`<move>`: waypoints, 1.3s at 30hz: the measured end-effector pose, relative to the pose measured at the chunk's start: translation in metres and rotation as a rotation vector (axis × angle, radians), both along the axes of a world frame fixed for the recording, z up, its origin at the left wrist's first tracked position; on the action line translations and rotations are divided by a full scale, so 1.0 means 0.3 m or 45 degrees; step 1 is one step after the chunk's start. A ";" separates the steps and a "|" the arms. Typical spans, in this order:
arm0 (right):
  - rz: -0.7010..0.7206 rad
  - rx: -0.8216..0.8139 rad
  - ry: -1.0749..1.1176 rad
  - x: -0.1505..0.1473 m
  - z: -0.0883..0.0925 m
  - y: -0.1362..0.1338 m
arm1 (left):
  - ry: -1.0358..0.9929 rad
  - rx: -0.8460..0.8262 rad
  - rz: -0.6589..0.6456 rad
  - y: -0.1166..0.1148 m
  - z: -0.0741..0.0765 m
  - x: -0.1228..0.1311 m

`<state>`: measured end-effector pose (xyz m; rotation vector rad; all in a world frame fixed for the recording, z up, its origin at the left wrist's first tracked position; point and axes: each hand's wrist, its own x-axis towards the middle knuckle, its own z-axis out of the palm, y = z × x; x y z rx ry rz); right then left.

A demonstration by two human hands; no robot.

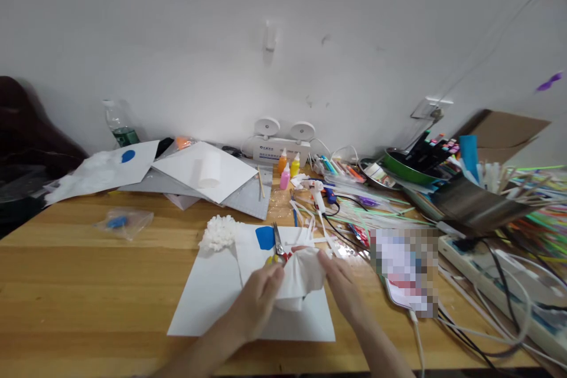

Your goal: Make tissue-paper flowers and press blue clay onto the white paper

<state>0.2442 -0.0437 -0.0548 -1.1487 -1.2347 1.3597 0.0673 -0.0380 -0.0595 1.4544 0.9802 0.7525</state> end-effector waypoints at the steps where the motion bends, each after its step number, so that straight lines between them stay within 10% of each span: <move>1: -0.001 -0.098 0.150 0.002 0.005 0.002 | 0.028 0.150 0.013 0.016 0.007 -0.029; 7: -0.083 -0.321 0.646 -0.017 0.052 0.008 | 0.114 0.642 -0.038 0.075 0.014 -0.144; 14: 0.043 -0.325 0.552 -0.069 0.051 0.005 | 0.226 0.961 -0.194 0.059 0.082 -0.099; 27: -0.024 0.024 0.039 0.007 0.017 -0.041 | -0.506 -0.469 0.468 0.102 0.069 -0.039; 33: -0.031 -0.035 0.174 -0.035 -0.062 -0.045 | -0.703 -0.731 0.686 0.092 0.034 -0.023; 39: -0.262 -0.038 -0.157 -0.051 -0.019 -0.049 | -0.663 -0.687 0.439 0.079 0.029 -0.051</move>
